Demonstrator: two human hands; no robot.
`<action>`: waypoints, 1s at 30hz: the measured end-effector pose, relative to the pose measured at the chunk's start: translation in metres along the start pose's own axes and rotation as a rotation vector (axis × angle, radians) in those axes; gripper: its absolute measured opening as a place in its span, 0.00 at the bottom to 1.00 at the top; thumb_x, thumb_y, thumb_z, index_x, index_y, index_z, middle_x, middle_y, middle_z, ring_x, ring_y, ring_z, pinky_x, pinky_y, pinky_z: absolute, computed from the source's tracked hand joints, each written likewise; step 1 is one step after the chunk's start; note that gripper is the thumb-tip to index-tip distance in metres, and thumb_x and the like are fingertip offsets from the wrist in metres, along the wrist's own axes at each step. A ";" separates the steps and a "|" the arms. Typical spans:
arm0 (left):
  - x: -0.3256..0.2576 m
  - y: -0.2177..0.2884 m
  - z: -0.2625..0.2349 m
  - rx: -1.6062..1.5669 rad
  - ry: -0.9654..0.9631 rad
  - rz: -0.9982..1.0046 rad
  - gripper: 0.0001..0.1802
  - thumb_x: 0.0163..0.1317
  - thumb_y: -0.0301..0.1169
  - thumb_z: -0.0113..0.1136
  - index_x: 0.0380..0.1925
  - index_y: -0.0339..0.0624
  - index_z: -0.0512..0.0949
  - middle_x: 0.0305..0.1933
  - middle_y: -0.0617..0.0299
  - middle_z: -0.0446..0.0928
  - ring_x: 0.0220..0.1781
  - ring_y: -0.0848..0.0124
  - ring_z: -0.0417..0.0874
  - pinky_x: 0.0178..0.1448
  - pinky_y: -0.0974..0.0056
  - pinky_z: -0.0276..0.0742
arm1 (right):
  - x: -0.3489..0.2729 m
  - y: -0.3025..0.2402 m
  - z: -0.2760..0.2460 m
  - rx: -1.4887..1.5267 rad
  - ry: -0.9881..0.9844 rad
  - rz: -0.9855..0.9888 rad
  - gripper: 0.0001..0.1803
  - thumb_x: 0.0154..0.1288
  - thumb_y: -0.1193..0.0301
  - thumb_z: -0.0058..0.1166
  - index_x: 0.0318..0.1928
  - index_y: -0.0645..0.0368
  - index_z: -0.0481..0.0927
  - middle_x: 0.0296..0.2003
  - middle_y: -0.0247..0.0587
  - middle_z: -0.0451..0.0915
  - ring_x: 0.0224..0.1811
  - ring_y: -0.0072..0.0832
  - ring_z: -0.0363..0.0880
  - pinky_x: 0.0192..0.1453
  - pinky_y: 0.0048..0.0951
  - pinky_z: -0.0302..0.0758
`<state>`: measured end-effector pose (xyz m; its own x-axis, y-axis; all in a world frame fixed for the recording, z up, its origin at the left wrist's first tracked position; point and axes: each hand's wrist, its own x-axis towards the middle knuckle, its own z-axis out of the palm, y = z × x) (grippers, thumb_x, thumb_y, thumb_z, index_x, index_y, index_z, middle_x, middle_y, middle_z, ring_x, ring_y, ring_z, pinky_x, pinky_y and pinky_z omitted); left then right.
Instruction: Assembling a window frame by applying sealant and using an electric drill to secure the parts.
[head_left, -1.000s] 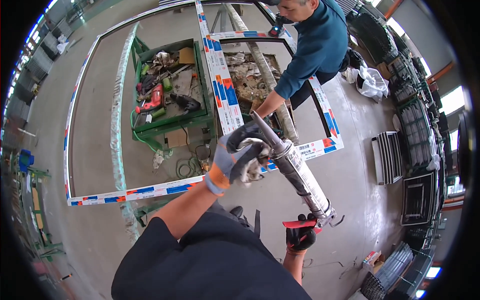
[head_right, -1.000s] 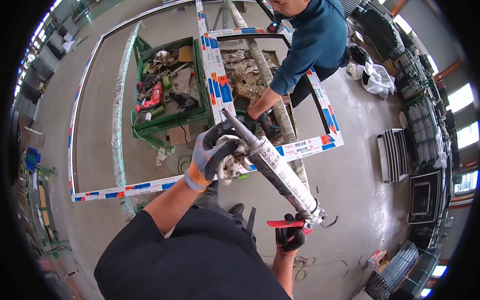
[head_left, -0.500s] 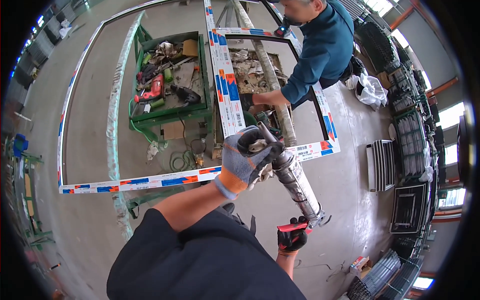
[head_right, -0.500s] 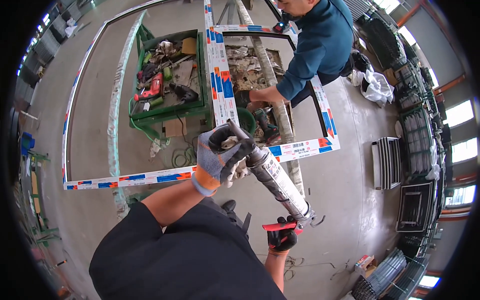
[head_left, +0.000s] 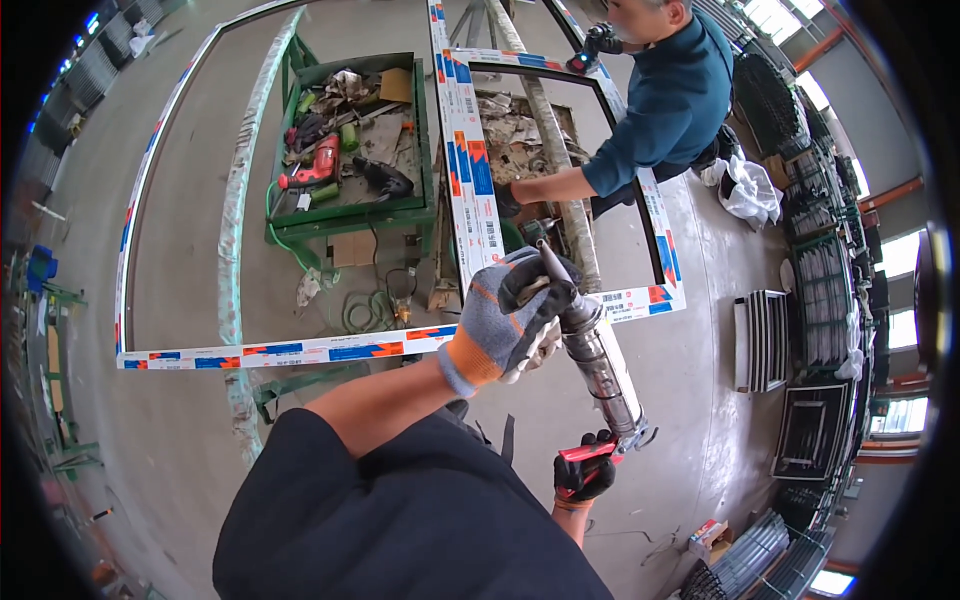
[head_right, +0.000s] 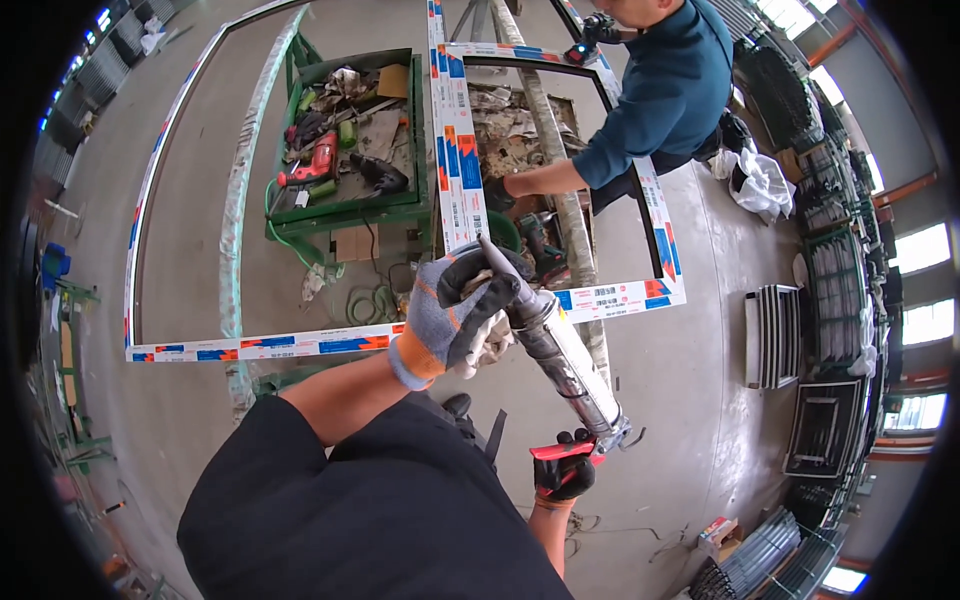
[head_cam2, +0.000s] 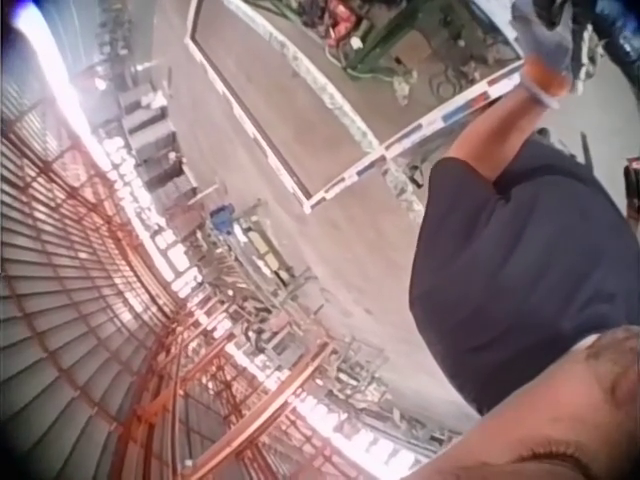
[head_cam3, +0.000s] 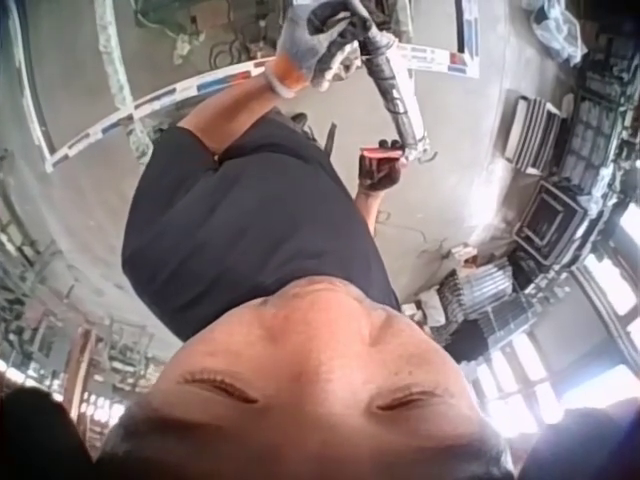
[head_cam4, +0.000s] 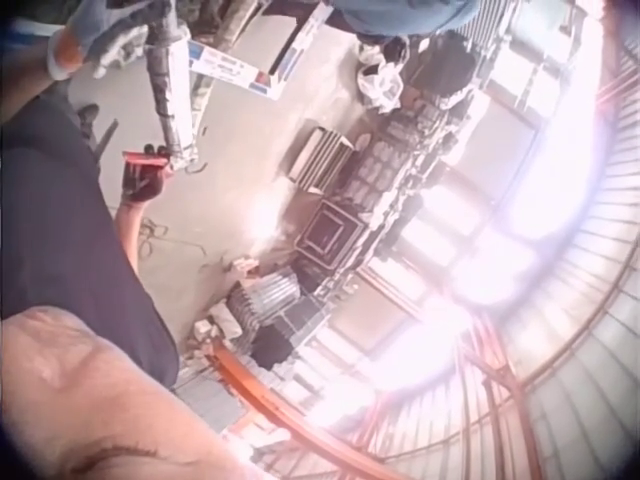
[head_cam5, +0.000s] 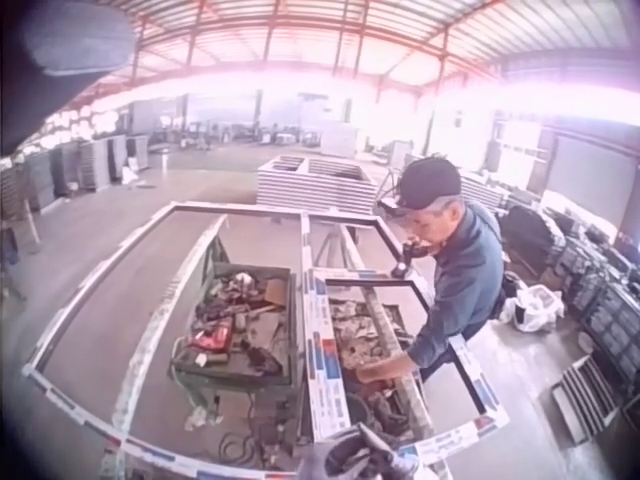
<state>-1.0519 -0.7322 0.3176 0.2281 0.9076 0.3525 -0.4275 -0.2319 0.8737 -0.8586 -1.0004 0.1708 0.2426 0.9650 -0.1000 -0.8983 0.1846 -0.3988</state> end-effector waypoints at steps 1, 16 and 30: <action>-0.002 0.002 0.000 -0.063 -0.016 -0.076 0.07 0.64 0.31 0.61 0.34 0.41 0.73 0.23 0.70 0.70 0.19 0.82 0.70 0.23 0.73 0.67 | -0.002 0.001 -0.003 -0.021 0.028 -0.022 0.27 0.61 0.65 0.52 0.62 0.53 0.67 0.52 0.47 0.77 0.11 0.25 0.65 0.18 0.29 0.69; 0.000 0.013 -0.011 0.135 -0.002 -0.156 0.13 0.59 0.34 0.66 0.37 0.36 0.78 0.33 0.63 0.79 0.36 0.75 0.78 0.44 0.67 0.76 | 0.000 -0.012 0.006 -0.131 0.015 -0.112 0.27 0.58 0.71 0.54 0.60 0.54 0.68 0.51 0.55 0.78 0.07 0.27 0.65 0.16 0.29 0.71; 0.000 0.012 -0.003 -0.009 -0.071 -0.189 0.11 0.62 0.33 0.63 0.36 0.35 0.79 0.36 0.59 0.79 0.38 0.71 0.79 0.45 0.66 0.75 | -0.010 -0.006 -0.007 -0.170 0.283 -0.153 0.25 0.61 0.68 0.50 0.60 0.56 0.69 0.46 0.40 0.78 0.32 0.30 0.79 0.25 0.34 0.76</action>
<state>-1.0595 -0.7345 0.3275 0.3662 0.9076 0.2051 -0.3790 -0.0559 0.9237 -0.8535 -1.0128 0.1679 0.4825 0.8345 -0.2661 -0.7759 0.2662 -0.5719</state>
